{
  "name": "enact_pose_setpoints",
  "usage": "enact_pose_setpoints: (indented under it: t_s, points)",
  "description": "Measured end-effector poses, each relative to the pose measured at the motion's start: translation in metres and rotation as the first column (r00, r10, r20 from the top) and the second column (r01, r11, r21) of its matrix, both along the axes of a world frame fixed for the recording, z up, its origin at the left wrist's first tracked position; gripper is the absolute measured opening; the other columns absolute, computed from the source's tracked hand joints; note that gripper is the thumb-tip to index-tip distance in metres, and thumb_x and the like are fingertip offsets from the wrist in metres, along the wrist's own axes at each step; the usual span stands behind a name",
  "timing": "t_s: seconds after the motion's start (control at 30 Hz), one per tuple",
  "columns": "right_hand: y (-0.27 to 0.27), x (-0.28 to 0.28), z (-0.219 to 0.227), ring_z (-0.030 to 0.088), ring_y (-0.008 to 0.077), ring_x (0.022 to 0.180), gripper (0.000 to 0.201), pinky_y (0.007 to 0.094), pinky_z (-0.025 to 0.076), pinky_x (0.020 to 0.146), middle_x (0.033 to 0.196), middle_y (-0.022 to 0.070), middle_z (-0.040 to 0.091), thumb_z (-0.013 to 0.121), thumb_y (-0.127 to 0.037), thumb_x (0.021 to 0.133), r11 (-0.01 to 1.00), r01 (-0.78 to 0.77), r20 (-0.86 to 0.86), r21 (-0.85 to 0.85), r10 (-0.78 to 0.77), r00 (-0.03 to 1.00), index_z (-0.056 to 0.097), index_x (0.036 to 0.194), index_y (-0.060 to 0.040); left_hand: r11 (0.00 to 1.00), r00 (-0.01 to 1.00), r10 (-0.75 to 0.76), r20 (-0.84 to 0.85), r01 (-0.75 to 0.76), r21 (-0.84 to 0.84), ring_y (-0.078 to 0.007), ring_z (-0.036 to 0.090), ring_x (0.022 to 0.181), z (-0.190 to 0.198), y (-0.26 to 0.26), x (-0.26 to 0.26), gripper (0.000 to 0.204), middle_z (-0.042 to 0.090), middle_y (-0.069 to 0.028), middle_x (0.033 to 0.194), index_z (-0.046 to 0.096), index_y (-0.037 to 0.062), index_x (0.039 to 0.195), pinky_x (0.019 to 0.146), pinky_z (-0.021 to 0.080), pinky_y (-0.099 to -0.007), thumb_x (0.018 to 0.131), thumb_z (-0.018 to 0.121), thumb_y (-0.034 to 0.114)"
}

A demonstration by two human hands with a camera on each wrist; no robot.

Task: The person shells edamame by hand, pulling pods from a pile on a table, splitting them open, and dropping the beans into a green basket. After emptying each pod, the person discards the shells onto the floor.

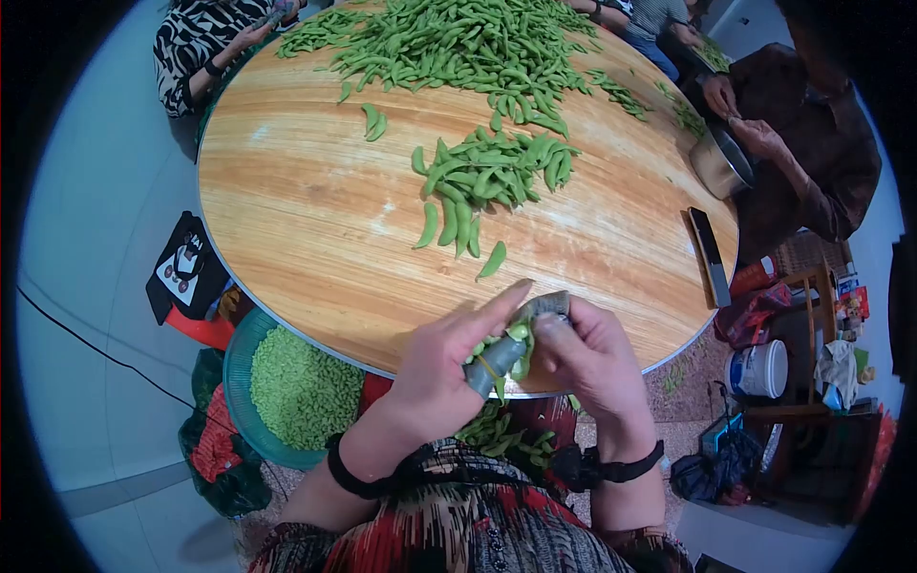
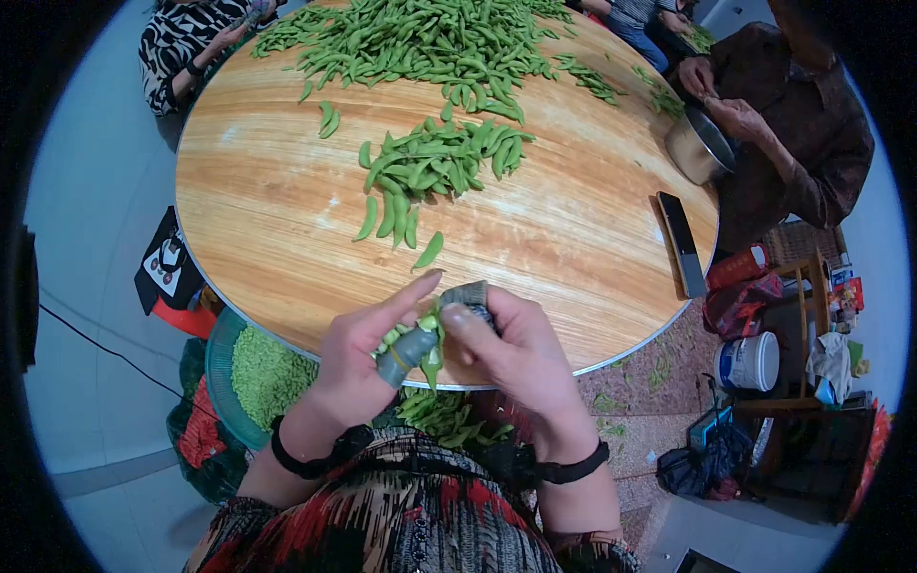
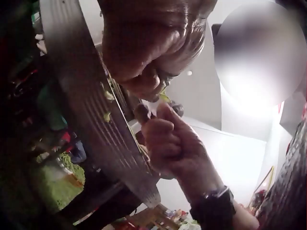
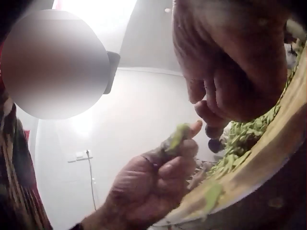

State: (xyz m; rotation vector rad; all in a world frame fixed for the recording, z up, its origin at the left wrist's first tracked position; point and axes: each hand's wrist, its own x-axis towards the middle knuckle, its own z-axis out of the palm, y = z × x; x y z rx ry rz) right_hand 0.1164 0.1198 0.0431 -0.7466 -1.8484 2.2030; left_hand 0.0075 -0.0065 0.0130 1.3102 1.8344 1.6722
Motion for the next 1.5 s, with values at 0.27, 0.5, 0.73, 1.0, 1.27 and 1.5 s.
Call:
enact_pose_setpoints:
  t_s: [0.27,0.5,0.73,1.0,1.27,1.5]
  points:
    - [-0.006,-0.005,-0.012,0.04,0.0018,0.05,0.013,0.0171,0.03,0.044,0.061,-0.004,0.05,0.057,-0.016,0.088,0.855,0.029,-0.119,-0.518,-0.105,0.987,0.056,0.08,-0.0059,0.992,0.983,0.048,0.179,-0.067,0.105,-0.0197,0.06,0.073,-0.013,-0.003,-0.003,0.032,0.06,-0.0107,0.091,0.056,0.0047,0.111,0.06,0.047,-0.0244,0.081,0.051,-0.003]
    - [0.019,-0.028,0.017,0.06,0.034,0.063,0.021,0.0413,0.047,0.059,0.066,0.0187,0.06,0.058,-0.015,0.081,0.478,-0.327,0.257,0.815,0.207,0.944,0.059,0.1,-0.0059,0.898,0.396,-0.272,0.877,-0.223,0.379,-0.0084,0.045,0.057,-0.021,-0.013,-0.03,0.016,0.051,-0.009,0.082,0.049,0.0026,0.098,0.042,0.029,-0.0152,0.09,0.044,0.016]
    - [0.047,-0.067,-0.012,0.057,0.0399,0.066,0.02,0.0467,0.045,0.058,0.066,0.0219,0.058,0.059,-0.018,0.079,0.051,-0.398,0.395,0.916,0.053,0.917,0.057,0.093,-0.0029,0.958,0.361,-0.173,0.917,-0.156,0.242,-0.0083,0.045,0.059,-0.011,-0.011,-0.021,0.023,0.052,-0.0096,0.085,0.051,-0.0002,0.103,0.04,0.027,-0.0142,0.091,0.042,0.017]
    - [0.002,-0.018,0.011,0.045,0.0064,0.055,0.021,0.0221,0.037,0.049,0.061,0.0002,0.051,0.056,-0.018,0.088,0.936,-0.184,0.079,0.299,0.168,0.983,0.054,0.081,0.0007,0.973,0.378,-0.117,0.918,-0.141,0.182,-0.0045,0.045,0.056,-0.014,0.0,0.001,0.017,0.058,-0.0046,0.082,0.056,0.0001,0.1,0.041,0.027,-0.0141,0.083,0.057,0.001]
    - [-0.003,0.004,0.001,0.035,0.0032,0.051,0.025,0.0188,0.028,0.045,0.062,-0.0052,0.044,0.042,-0.019,0.096,0.943,-0.249,0.004,-0.221,0.256,0.967,0.049,0.077,-0.0048,0.979,0.591,0.044,0.805,-0.188,0.085,-0.0026,0.044,0.055,-0.015,0.002,0.011,0.011,0.059,-0.0039,0.079,0.057,0.0005,0.095,0.043,0.026,-0.0149,0.084,0.057,0.002]
    - [-0.007,0.009,-0.003,0.034,0.0021,0.047,0.021,0.0181,0.028,0.043,0.062,-0.0039,0.046,0.042,-0.018,0.096,0.951,-0.175,0.004,-0.255,0.182,0.983,0.051,0.081,-0.0054,0.933,0.357,-0.359,0.862,0.103,0.345,-0.0043,0.043,0.054,-0.012,-0.002,0.0,0.011,0.054,-0.0016,0.075,0.056,-0.0007,0.094,0.045,0.03,-0.0163,0.085,0.055,0.007]
